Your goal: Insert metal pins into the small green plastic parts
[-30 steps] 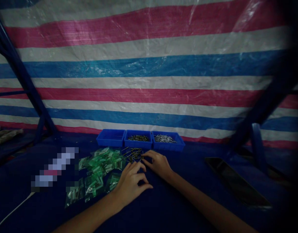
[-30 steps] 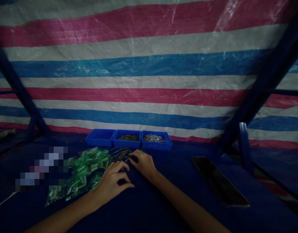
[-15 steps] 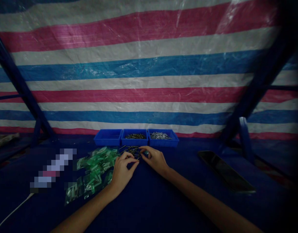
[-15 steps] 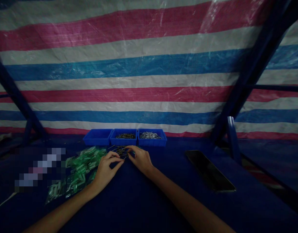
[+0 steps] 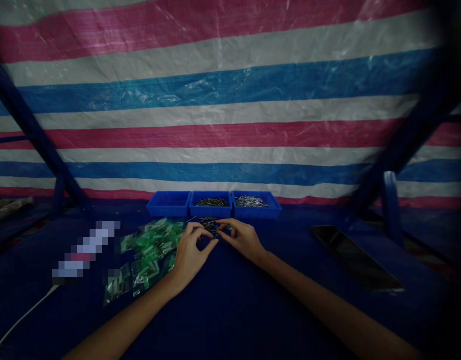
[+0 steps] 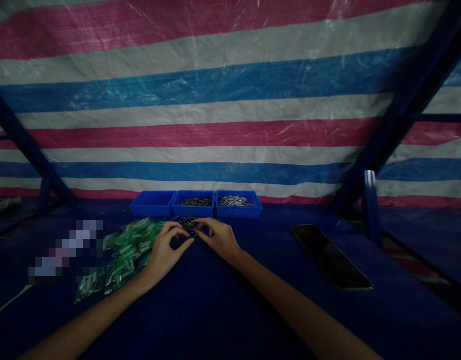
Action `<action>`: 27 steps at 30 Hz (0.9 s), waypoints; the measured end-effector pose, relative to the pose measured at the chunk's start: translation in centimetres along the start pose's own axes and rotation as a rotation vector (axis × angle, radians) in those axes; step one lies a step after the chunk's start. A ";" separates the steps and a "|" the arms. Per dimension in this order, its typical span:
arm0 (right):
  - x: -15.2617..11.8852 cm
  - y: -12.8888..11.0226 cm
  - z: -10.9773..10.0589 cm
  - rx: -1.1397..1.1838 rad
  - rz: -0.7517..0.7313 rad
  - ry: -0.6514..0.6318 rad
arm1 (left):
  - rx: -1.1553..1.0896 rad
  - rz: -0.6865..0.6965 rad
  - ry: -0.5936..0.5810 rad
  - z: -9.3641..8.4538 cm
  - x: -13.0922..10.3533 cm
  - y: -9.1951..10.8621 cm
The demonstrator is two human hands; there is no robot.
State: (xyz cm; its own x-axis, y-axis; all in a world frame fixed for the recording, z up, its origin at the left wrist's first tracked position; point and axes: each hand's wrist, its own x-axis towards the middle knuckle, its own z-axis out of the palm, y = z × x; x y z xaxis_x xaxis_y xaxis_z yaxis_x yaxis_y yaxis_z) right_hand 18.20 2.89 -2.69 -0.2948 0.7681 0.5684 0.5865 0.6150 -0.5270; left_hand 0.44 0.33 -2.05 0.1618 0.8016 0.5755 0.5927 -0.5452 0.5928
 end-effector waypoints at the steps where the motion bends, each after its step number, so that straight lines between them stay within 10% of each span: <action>1: -0.1 0.0 0.0 -0.004 -0.018 -0.007 | -0.005 -0.001 -0.014 0.0 0.0 0.0; 27: -0.4 -2.0 -0.7 -0.185 -0.370 -0.142 | 0.134 0.006 -0.119 -0.2 -0.3 -0.1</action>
State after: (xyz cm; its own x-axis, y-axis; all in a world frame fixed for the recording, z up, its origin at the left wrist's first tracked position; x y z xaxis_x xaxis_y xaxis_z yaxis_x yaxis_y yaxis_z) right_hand 17.66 1.22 -1.43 -0.6038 0.5267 0.5983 0.5431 0.8212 -0.1748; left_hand 0.19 0.14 -2.17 0.2538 0.8260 0.5033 0.6900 -0.5193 0.5043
